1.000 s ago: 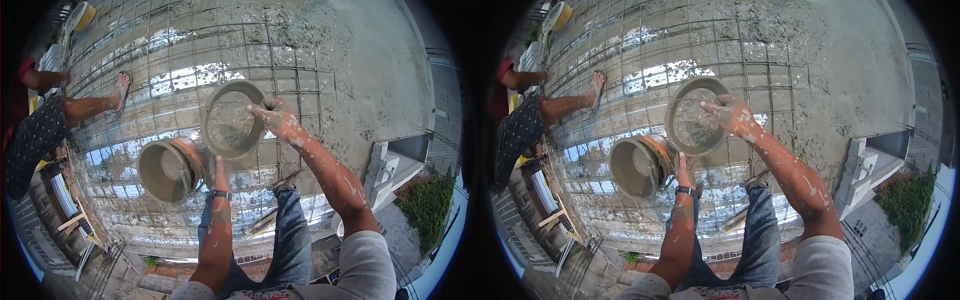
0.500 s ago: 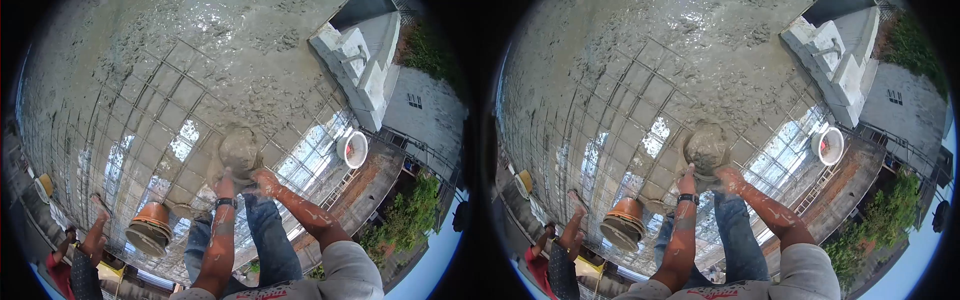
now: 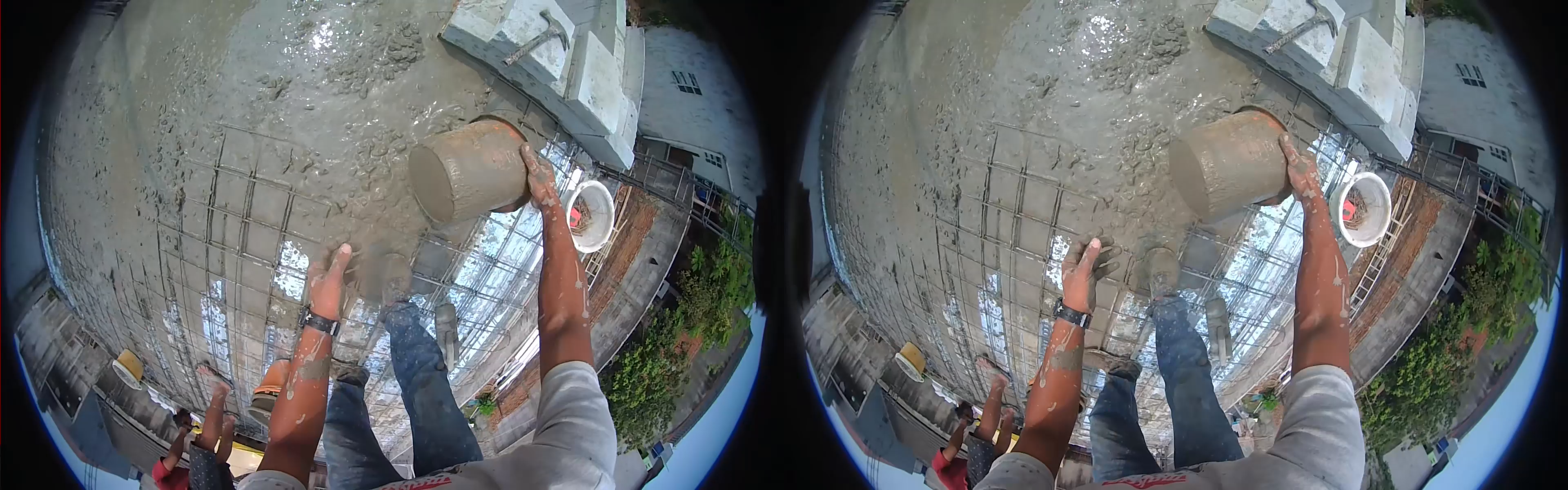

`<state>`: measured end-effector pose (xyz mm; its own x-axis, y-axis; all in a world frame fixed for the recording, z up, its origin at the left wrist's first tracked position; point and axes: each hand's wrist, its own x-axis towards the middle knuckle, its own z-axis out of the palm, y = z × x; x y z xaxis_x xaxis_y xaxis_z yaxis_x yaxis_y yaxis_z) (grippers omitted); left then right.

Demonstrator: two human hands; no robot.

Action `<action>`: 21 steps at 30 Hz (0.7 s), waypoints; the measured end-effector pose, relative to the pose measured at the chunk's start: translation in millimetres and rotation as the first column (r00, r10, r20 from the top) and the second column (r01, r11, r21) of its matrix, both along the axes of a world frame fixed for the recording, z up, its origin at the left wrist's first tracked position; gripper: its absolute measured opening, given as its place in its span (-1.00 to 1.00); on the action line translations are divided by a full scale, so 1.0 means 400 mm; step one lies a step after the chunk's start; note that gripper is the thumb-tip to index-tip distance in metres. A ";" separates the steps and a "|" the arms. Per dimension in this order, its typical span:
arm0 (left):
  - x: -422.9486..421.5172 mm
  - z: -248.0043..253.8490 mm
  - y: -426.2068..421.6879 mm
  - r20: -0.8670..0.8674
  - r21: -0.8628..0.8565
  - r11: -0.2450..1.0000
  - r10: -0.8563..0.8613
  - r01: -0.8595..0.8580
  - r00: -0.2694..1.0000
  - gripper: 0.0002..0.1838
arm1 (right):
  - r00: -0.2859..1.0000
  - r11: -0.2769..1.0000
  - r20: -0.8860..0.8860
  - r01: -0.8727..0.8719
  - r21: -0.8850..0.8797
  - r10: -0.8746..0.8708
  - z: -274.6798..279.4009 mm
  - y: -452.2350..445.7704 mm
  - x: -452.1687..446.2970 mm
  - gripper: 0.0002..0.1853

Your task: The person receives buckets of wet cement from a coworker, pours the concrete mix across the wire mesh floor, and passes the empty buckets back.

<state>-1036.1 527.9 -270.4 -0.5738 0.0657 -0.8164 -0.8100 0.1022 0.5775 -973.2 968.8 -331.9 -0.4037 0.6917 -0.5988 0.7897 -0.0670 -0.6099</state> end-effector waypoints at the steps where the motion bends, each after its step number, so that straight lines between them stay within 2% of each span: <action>1: 0.026 -0.037 -0.064 0.054 -0.019 0.999 -0.033 0.034 0.998 -0.56 | 0.999 0.993 -0.016 0.035 -0.111 -0.037 -0.001 0.052 -0.013 -0.17; 4: 0.118 -0.100 -0.220 0.218 -0.080 0.996 -0.010 0.028 0.976 -0.61 | 0.983 0.942 -0.113 0.105 -0.319 -0.147 -0.044 0.105 -0.014 -0.04; 8: 0.234 -0.112 -0.287 0.340 -0.150 0.988 0.083 -0.033 0.937 -0.66 | 0.961 0.742 -0.161 0.060 -0.668 -0.223 -0.133 0.038 0.029 -0.14; 9: 0.243 -0.099 -0.283 0.341 -0.126 0.991 0.092 -0.052 0.935 -0.65 | 0.960 0.707 -0.131 0.086 -0.702 -0.246 -0.070 -0.060 -0.005 -0.18; 11: 0.261 -0.059 -0.259 0.331 -0.099 0.988 0.141 -0.114 0.933 -0.60 | 0.963 0.641 -0.151 0.029 -0.767 -0.223 -0.091 -0.207 -0.010 -0.20; 12: 0.279 -0.049 -0.261 0.319 -0.097 0.977 0.211 -0.189 0.924 -0.59 | 0.953 0.463 -0.093 0.053 -0.885 -0.288 -0.147 -0.266 -0.006 -0.21; 13: 0.304 -0.054 -0.269 0.305 -0.096 0.960 0.281 -0.265 0.910 -0.57 | 0.961 0.465 -0.129 0.000 -0.886 -0.246 -0.124 -0.348 -0.037 -0.20; 15: 0.388 -0.075 -0.332 0.088 -0.232 0.970 0.097 -0.074 0.991 -0.55 | 0.966 0.455 -0.193 -0.097 -0.885 -0.170 -0.040 -0.564 -0.100 -0.18; 16: 0.464 -0.098 -0.375 -0.050 -0.415 0.894 -0.211 0.172 0.976 -0.55 | 0.967 0.559 -0.189 -0.253 -0.790 0.171 -0.032 -0.647 -0.138 -0.18; 17: 0.546 -0.133 -0.414 -0.101 -0.604 0.708 -0.523 0.366 0.846 -0.54 | 0.865 0.598 -0.136 -0.440 -0.670 0.483 -0.030 -0.726 -0.177 -0.17; 18: 0.633 -0.189 -0.440 -0.165 -0.542 0.834 -0.225 0.102 0.960 -0.60 | 0.683 0.564 -0.036 -0.630 -0.534 0.729 -0.026 -0.810 -0.213 -0.16; 19: 0.616 -0.144 -0.448 -0.025 -0.374 0.920 0.119 -0.119 0.993 -0.61 | 0.682 0.594 -0.011 -0.644 -0.482 0.731 -0.013 -0.917 -0.245 -0.19; 20: 0.572 -0.048 -0.446 0.163 -0.225 0.899 0.416 -0.376 0.895 -0.62 | 0.685 0.623 0.011 -0.656 -0.426 0.728 -0.004 -1.031 -0.268 -0.22; 21: 0.545 0.016 -0.458 0.376 -0.120 0.768 0.622 -0.629 0.687 -0.63 | 0.689 0.650 0.035 -0.664 -0.370 0.724 0.005 -1.144 -0.290 -0.24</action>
